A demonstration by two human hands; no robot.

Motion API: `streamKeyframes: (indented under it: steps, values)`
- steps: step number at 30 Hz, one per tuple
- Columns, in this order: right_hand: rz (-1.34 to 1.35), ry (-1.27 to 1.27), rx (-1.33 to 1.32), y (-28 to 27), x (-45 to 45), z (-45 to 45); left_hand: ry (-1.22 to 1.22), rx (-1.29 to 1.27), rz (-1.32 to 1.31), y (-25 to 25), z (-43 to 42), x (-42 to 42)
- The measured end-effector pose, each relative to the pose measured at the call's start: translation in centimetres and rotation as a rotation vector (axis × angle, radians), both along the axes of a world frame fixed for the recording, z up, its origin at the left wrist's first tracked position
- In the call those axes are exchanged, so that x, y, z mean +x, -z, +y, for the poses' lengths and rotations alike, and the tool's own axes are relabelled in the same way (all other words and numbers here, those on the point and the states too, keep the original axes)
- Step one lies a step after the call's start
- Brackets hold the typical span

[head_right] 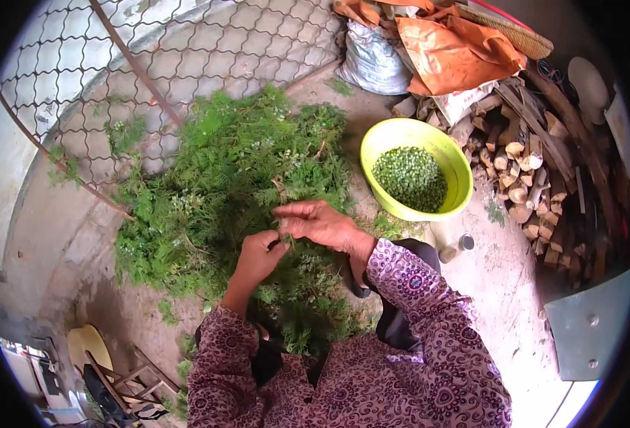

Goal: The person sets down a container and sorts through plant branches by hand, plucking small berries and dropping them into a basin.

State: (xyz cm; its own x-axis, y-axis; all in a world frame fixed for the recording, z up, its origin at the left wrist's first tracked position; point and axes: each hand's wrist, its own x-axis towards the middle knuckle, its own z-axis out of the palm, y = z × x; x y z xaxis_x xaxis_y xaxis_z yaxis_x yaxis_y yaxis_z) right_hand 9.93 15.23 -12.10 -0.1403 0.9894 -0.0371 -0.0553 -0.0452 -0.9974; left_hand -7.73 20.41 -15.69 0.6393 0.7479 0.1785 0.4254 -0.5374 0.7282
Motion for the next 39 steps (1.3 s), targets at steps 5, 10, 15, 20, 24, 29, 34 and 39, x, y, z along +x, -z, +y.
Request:
streamKeyframes:
  steps: [5, 10, 15, 20, 24, 29, 34, 39]
  values:
    - [0.183, 0.049, -0.073, -0.7, 0.8, 2.7, -0.110, -0.443, -0.342, -1.1, 2.2, -1.0]
    - [0.079, -0.022, -0.026, -1.3, 0.3, 4.0, -0.205, -0.781, -0.673, -2.8, 3.3, -2.1]
    - [0.164, 0.108, 0.032, -0.4, 0.9, 6.0, -0.190, -0.789, -0.696, -2.6, 3.6, -2.0]
    - [-0.061, 0.080, 0.009, -0.2, 0.3, 5.9, -0.156, -0.837, -0.718, -3.2, 3.2, -1.7]
    - [0.011, -0.064, 0.056, 0.1, 0.0, 5.8, -0.099, -0.922, -0.829, -2.7, 3.0, -1.0]
    - [0.090, -0.055, 0.029, 1.6, 0.0, 6.4, -0.208, -0.913, -0.868, -2.3, 2.6, -0.3]
    - [-0.358, 0.063, 0.275, -1.7, -1.0, 4.8, -0.301, -0.863, -0.771, -3.1, 2.3, -0.5]
    - [-0.173, -0.058, 0.169, -0.3, -1.7, 5.1, -0.377, -0.882, -0.761, -2.4, 2.2, -0.6]
